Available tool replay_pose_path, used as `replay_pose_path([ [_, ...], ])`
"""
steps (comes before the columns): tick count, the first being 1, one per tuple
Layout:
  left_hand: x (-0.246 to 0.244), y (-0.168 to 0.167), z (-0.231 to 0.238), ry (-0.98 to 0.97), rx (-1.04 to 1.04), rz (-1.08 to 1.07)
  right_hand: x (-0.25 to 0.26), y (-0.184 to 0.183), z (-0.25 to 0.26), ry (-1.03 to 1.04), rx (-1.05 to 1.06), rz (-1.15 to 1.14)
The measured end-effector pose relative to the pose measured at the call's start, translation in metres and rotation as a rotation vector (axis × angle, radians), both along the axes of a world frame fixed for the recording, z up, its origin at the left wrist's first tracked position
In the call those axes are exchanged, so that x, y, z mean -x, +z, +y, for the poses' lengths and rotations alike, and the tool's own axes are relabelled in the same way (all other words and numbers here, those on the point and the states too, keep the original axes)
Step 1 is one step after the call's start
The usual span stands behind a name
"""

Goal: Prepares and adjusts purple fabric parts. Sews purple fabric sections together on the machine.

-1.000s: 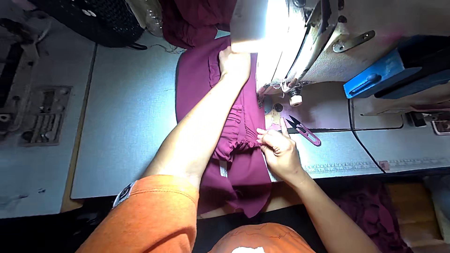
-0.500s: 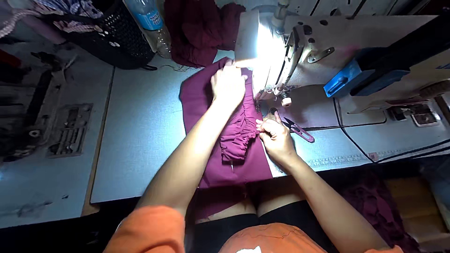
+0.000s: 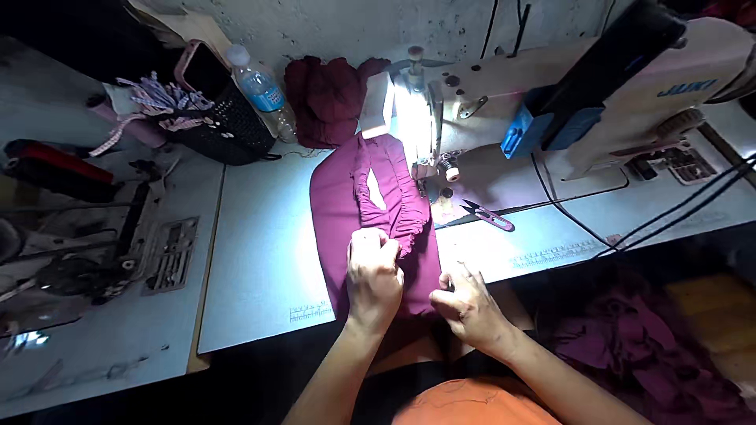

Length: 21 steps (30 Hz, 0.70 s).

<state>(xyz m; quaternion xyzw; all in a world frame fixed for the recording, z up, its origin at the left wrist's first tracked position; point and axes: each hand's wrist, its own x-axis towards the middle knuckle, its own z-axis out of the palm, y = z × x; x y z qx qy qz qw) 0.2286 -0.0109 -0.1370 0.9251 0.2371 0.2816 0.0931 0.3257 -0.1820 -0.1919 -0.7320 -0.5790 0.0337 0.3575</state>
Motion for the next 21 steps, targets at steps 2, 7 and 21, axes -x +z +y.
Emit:
replay_pose_path([
  [2,0.004,0.015,-0.014,0.025,-0.079,-0.027,0.008,0.0,-0.012,0.001,-0.012,0.159],
  [7,0.042,0.023,-0.061,0.001,0.016,-0.162,0.024,-0.011,-0.039,-0.068,-0.078,1.012],
  [21,0.055,-0.025,-0.116,-0.098,-0.038,-0.099,0.052,-0.024,-0.067,-0.117,0.203,1.166],
])
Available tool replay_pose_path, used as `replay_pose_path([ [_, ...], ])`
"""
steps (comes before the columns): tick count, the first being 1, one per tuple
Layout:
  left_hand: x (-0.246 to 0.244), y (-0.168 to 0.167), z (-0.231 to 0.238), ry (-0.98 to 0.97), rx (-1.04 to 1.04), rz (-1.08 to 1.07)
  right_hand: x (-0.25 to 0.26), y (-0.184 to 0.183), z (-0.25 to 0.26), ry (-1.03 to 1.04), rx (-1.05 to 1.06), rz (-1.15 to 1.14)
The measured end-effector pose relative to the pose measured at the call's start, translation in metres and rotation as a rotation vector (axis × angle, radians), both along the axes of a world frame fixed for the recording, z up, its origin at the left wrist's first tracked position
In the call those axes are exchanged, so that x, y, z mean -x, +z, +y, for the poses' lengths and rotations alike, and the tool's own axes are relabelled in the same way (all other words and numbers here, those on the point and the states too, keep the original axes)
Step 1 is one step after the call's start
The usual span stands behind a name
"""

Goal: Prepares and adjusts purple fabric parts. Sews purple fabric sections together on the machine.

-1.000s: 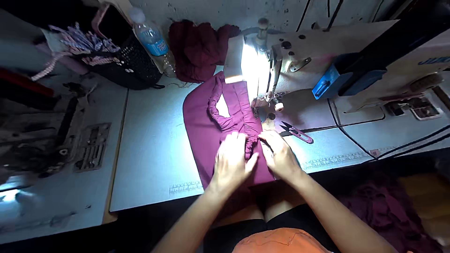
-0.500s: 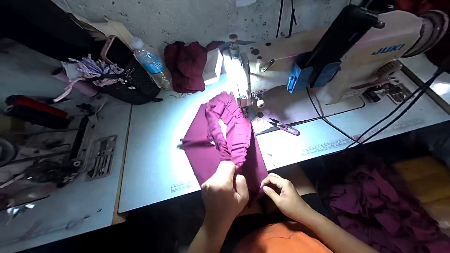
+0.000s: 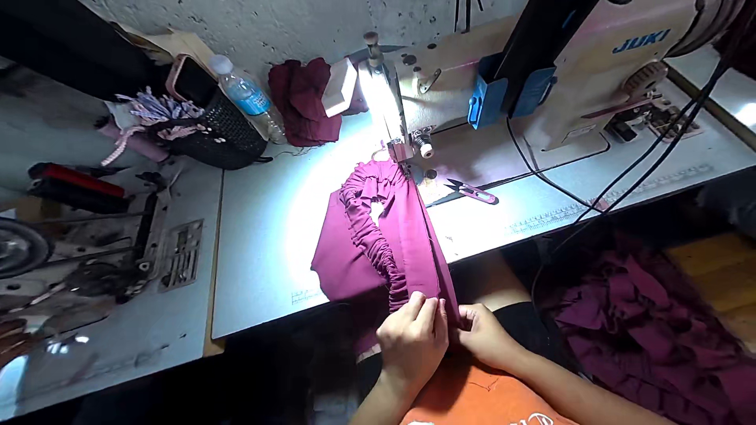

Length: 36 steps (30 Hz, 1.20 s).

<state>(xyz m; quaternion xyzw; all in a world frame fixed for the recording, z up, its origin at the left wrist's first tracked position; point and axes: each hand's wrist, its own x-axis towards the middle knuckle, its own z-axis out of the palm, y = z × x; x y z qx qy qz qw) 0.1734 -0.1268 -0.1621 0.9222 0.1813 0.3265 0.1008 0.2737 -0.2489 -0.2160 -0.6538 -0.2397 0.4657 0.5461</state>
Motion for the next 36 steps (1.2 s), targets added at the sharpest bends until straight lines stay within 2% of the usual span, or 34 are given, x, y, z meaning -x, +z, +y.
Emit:
replay_pose_path([
  [3,-0.006,-0.019,-0.01,-0.006,-0.036,0.007,0.003,0.007,-0.009,0.079,-0.027,-0.112],
  [7,-0.011,-0.027,-0.011,-0.056,0.033,-0.009,0.001,0.007,-0.01,0.151,-0.048,-0.158],
  [15,-0.007,-0.025,-0.014,0.068,0.113,0.142,0.001,0.008,-0.004,0.196,-0.047,-0.127],
  [22,-0.01,-0.024,-0.011,0.101,0.186,0.203,-0.003,0.012,-0.007,0.27,0.014,-0.255],
  [26,-0.011,-0.02,-0.008,0.066,0.13,0.202,-0.029,0.021,-0.011,0.465,-0.247,-0.321],
  [29,-0.008,-0.015,-0.002,-0.013,0.117,0.171,-0.073,0.044,0.01,0.353,-0.334,-0.531],
  [32,-0.005,-0.012,0.006,-0.09,0.099,0.163,-0.112,0.048,0.056,0.243,-0.279,-0.976],
  [34,-0.006,-0.009,0.01,-0.12,0.077,0.129,-0.134,0.041,0.087,0.316,-0.336,-1.185],
  [36,-0.007,-0.004,0.012,-0.127,0.067,0.093,-0.144,0.038,0.106,0.435,-0.404,-1.256],
])
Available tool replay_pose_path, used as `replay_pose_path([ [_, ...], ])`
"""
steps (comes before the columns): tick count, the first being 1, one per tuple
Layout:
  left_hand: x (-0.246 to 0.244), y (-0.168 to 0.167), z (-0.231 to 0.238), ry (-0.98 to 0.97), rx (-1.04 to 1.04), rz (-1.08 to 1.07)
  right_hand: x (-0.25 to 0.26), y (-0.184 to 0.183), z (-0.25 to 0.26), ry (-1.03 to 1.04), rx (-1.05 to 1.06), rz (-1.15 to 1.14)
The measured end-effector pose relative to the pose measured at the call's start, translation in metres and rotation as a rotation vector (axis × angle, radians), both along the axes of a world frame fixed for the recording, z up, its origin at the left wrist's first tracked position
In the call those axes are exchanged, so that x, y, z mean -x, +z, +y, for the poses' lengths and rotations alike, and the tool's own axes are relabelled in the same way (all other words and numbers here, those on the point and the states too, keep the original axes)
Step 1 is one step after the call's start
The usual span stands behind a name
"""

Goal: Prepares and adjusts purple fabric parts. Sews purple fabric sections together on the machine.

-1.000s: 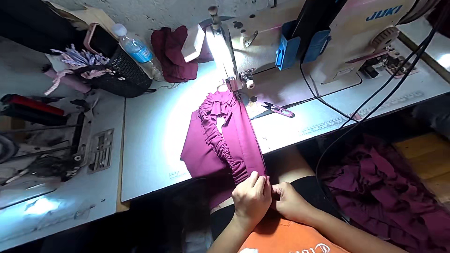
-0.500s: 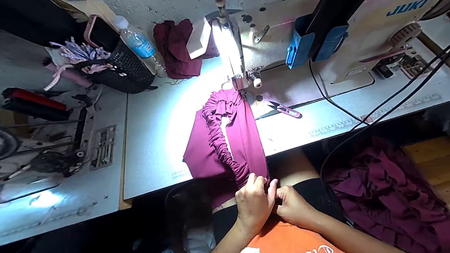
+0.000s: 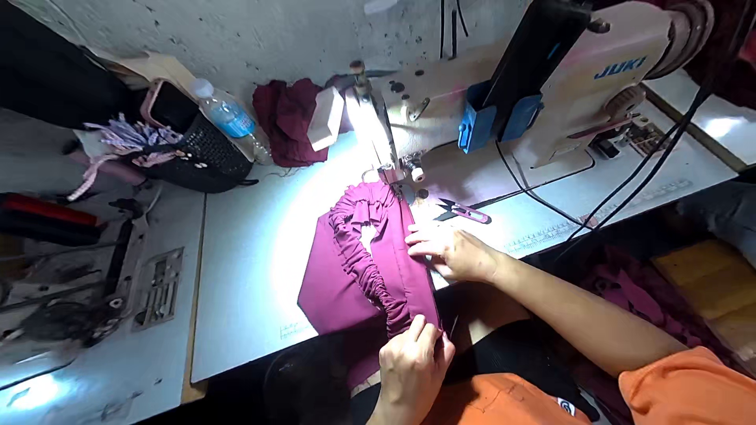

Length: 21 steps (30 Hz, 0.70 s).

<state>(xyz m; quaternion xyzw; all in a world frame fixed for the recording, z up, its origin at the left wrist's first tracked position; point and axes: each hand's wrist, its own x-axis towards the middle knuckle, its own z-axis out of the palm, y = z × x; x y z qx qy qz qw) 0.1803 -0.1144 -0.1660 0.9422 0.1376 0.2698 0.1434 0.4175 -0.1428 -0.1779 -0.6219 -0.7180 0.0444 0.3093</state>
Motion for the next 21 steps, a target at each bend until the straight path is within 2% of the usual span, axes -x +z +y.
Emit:
replay_pose_path([
  [3,0.002,0.002,0.005,0.02,0.02,-0.039,0.011,-0.005,-0.004,0.102,0.0,0.029],
  [6,0.003,-0.002,0.008,0.018,0.033,-0.046,0.034,-0.015,-0.032,0.132,-0.051,0.136],
  [14,-0.003,-0.013,0.01,-0.139,-0.019,-0.107,0.08,-0.032,-0.078,0.04,-0.238,0.337],
  [18,-0.001,-0.014,0.009,-0.132,-0.014,0.027,0.082,-0.052,-0.081,-0.011,-0.271,0.392],
  [21,0.001,0.013,0.015,-0.115,0.09,0.269,0.084,-0.058,-0.082,-0.033,-0.272,0.416],
])
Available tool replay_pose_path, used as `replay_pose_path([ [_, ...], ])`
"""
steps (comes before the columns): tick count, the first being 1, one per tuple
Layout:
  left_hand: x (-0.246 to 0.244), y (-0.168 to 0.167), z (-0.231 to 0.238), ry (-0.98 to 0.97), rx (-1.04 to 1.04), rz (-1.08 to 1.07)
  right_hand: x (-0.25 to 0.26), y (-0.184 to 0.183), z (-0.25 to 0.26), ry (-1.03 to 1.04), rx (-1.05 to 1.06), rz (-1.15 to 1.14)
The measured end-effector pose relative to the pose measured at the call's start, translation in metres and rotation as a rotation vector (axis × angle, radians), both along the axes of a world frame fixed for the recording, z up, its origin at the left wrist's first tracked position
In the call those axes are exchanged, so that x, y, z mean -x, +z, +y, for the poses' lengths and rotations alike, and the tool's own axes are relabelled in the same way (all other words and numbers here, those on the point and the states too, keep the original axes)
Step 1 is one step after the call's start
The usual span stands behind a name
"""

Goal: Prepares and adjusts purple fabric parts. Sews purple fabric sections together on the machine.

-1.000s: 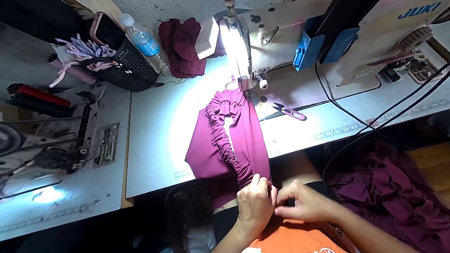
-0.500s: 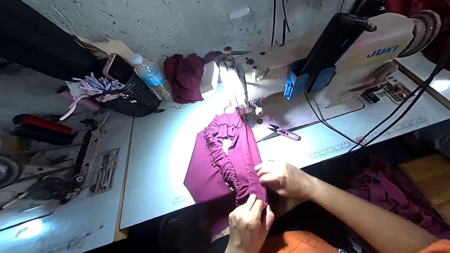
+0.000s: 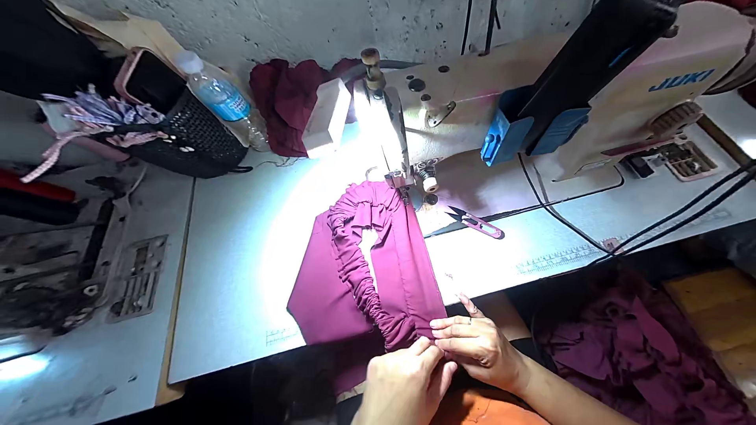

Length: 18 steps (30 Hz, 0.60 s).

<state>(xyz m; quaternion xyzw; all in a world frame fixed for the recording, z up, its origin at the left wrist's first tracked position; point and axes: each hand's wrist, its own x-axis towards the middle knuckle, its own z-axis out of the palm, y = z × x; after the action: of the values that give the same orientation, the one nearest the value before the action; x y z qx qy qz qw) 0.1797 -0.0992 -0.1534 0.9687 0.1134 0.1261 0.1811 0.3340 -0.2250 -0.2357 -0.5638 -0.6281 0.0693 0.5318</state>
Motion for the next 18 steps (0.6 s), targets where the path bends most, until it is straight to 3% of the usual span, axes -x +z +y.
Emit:
replay_pose_path([
  [2,-0.007,0.026,0.017,0.033,0.108,0.119,0.002,-0.001,0.001,-0.015,0.001,0.015],
  [5,-0.048,0.05,0.062,0.202,0.165,0.109,0.004,-0.002,0.002,-0.033,0.009,0.012],
  [11,-0.144,0.035,0.134,0.682,0.214,0.298,0.009,0.001,0.001,-0.073,0.039,0.025],
  [18,-0.181,0.008,0.16,0.767,0.096,0.243,0.014,0.001,0.002,-0.114,0.055,0.039],
])
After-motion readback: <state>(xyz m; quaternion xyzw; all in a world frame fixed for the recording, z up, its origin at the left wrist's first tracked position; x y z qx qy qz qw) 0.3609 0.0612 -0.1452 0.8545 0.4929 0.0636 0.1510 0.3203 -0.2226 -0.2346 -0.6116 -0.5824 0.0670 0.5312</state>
